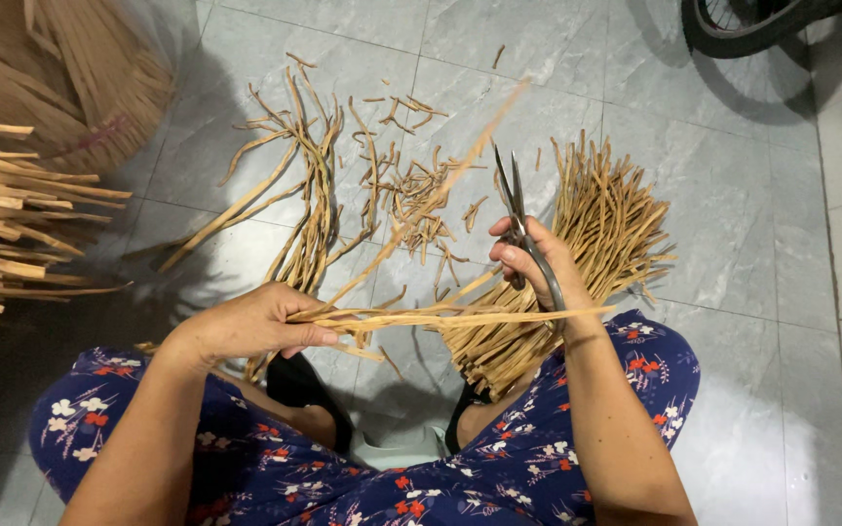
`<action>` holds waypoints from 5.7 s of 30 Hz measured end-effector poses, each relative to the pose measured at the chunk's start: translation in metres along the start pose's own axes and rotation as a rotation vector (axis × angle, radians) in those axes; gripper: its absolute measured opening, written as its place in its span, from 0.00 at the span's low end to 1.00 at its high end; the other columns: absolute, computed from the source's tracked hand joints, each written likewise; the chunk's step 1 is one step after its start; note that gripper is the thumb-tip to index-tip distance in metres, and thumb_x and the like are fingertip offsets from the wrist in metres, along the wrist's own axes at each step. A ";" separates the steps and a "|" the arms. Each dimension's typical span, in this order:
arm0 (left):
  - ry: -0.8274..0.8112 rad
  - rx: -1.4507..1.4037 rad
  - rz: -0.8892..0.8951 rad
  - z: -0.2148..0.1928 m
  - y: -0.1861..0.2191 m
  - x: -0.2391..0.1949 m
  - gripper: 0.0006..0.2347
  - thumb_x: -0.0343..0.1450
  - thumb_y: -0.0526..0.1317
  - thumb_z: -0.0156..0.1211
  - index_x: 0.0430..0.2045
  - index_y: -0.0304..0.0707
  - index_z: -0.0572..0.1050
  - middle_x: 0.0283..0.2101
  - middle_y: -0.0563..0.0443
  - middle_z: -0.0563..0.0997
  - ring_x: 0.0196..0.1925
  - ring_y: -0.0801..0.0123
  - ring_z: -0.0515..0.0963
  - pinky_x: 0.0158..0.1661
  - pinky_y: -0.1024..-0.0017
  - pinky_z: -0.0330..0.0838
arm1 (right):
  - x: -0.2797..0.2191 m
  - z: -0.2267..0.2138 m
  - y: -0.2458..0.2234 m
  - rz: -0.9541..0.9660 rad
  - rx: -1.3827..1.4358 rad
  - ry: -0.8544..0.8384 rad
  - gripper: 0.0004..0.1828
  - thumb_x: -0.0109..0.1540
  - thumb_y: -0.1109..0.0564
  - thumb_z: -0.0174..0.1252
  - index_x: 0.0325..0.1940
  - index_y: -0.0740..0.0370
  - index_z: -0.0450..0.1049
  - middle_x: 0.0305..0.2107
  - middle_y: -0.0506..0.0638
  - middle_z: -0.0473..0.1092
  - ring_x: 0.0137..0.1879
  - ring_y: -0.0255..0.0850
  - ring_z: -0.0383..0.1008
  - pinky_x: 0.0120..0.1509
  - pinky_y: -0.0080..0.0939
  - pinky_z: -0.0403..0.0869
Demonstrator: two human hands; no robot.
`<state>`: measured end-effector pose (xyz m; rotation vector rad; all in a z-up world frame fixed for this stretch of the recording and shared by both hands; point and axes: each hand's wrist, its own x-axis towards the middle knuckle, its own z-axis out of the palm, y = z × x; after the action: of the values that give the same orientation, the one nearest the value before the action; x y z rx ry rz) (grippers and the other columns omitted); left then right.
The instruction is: The person sits on a tiled floor and uses shears to cut long, thin dried sticks into shorter pieces. They hold bundles of sticks in one hand and repeatedly snip them, dropping the cut pieces onto the floor.
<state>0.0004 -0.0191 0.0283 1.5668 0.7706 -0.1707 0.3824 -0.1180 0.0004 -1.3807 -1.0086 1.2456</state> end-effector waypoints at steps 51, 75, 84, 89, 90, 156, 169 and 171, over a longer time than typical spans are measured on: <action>0.493 -0.743 0.351 -0.008 0.022 -0.004 0.11 0.76 0.40 0.57 0.48 0.32 0.79 0.25 0.53 0.79 0.15 0.85 0.60 0.17 0.82 0.52 | 0.014 0.089 0.039 0.069 0.156 -0.141 0.28 0.65 0.42 0.55 0.60 0.63 0.69 0.41 0.54 0.77 0.41 0.34 0.76 0.43 0.34 0.70; 0.560 -0.640 0.235 -0.027 -0.007 -0.027 0.10 0.75 0.35 0.56 0.46 0.30 0.79 0.21 0.54 0.76 0.15 0.83 0.61 0.17 0.81 0.53 | 0.010 0.030 0.012 -0.314 0.001 0.252 0.20 0.62 0.59 0.68 0.57 0.60 0.72 0.35 0.41 0.68 0.39 0.28 0.65 0.44 0.28 0.67; 0.634 -0.636 0.205 -0.031 -0.023 -0.026 0.09 0.75 0.35 0.56 0.46 0.29 0.79 0.21 0.54 0.75 0.15 0.83 0.60 0.16 0.80 0.51 | 0.008 0.022 0.011 -0.393 -0.053 0.308 0.26 0.60 0.56 0.72 0.59 0.58 0.70 0.43 0.44 0.68 0.45 0.29 0.66 0.52 0.29 0.70; 0.661 -0.645 0.281 -0.036 -0.025 -0.031 0.08 0.76 0.35 0.56 0.44 0.30 0.79 0.21 0.54 0.75 0.15 0.83 0.59 0.17 0.80 0.50 | 0.008 0.020 0.009 -0.455 -0.108 0.344 0.27 0.60 0.56 0.72 0.60 0.59 0.69 0.45 0.44 0.68 0.46 0.29 0.65 0.55 0.29 0.70; 0.682 -0.640 0.283 -0.036 -0.025 -0.033 0.08 0.76 0.36 0.56 0.44 0.30 0.78 0.22 0.54 0.75 0.15 0.83 0.60 0.17 0.80 0.51 | 0.008 0.017 0.008 -0.444 -0.123 0.358 0.27 0.60 0.55 0.72 0.60 0.59 0.69 0.45 0.44 0.68 0.46 0.29 0.65 0.54 0.29 0.70; 0.795 -1.380 0.517 0.013 0.056 0.098 0.12 0.76 0.49 0.57 0.44 0.40 0.74 0.21 0.60 0.68 0.16 0.81 0.61 0.17 0.79 0.56 | -0.002 0.151 0.039 -0.226 -0.082 -0.137 0.36 0.56 0.61 0.73 0.65 0.63 0.66 0.37 0.46 0.74 0.39 0.28 0.71 0.44 0.30 0.72; 0.408 -0.300 0.504 0.097 0.041 0.160 0.39 0.65 0.47 0.70 0.70 0.38 0.56 0.50 0.52 0.75 0.49 0.69 0.76 0.51 0.68 0.75 | 0.011 0.063 -0.006 0.072 0.020 0.332 0.10 0.62 0.56 0.61 0.46 0.58 0.72 0.29 0.48 0.77 0.31 0.35 0.76 0.33 0.36 0.76; 0.326 -0.268 0.410 0.126 0.039 0.161 0.41 0.62 0.47 0.73 0.69 0.39 0.55 0.51 0.51 0.77 0.50 0.68 0.78 0.51 0.67 0.76 | 0.008 0.044 -0.006 -0.089 0.159 0.367 0.10 0.63 0.58 0.63 0.47 0.61 0.72 0.31 0.48 0.77 0.36 0.34 0.77 0.40 0.33 0.76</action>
<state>0.1866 -0.0752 -0.0469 1.4755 0.6709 0.4803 0.3402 -0.1030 0.0056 -1.3622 -0.6932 0.9403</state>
